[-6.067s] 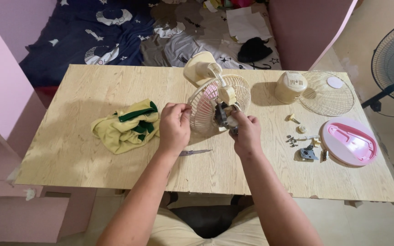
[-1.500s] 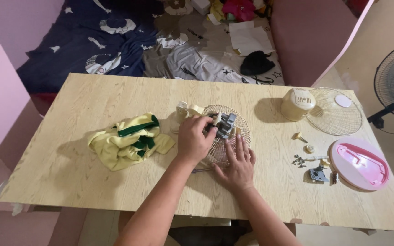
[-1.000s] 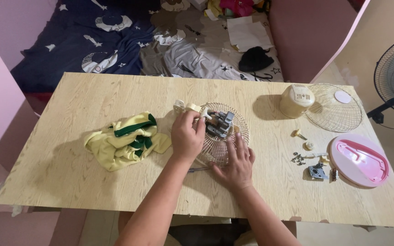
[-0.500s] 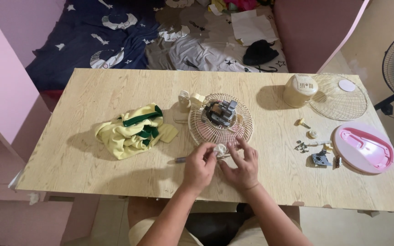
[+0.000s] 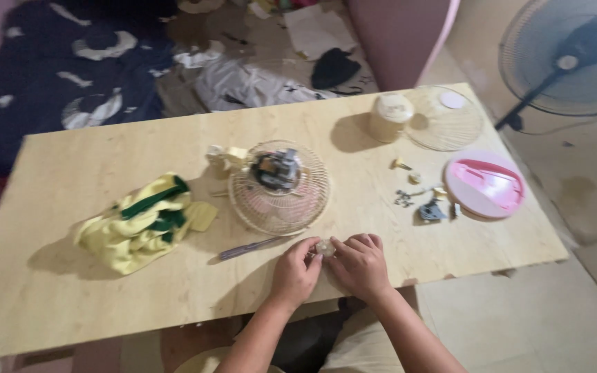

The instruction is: The person disassembles a small electric fan on a wooden table, removing the front grille and motor housing components. They then wipe the fan blades and grille with a cloth. The clip ends before reassembly is completed.

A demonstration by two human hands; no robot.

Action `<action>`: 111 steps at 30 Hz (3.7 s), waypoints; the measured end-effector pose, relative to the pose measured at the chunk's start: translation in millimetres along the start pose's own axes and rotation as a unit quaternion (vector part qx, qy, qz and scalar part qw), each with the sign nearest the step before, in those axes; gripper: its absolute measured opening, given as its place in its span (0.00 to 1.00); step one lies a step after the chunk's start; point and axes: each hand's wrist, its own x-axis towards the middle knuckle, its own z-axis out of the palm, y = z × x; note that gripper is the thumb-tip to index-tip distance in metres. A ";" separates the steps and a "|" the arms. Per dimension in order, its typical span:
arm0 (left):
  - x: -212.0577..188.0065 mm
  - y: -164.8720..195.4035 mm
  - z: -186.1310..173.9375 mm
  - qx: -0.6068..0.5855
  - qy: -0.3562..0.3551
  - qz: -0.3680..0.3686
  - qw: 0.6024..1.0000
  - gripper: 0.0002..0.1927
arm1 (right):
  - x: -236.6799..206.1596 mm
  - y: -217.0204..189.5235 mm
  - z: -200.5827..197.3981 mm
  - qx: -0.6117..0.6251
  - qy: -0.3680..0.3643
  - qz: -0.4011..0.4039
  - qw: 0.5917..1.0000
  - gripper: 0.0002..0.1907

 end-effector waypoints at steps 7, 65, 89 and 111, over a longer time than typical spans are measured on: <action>20.0 13.9 39.8 0.160 -0.057 0.121 0.978 0.23 | 1.4 39.4 -22.8 -0.058 0.026 0.114 0.991 0.17; -4.9 -27.2 -73.4 0.285 0.111 0.115 0.945 0.10 | 2.0 65.4 3.6 -0.257 -0.067 0.304 0.915 0.32; 95.9 7.8 -166.0 0.382 0.131 0.168 0.899 0.24 | 105.8 -45.9 50.4 0.113 -0.006 0.262 0.959 0.60; 169.8 25.7 -179.0 0.395 -0.131 0.020 0.909 0.24 | 177.0 -15.7 51.5 0.177 -0.132 0.219 0.950 0.38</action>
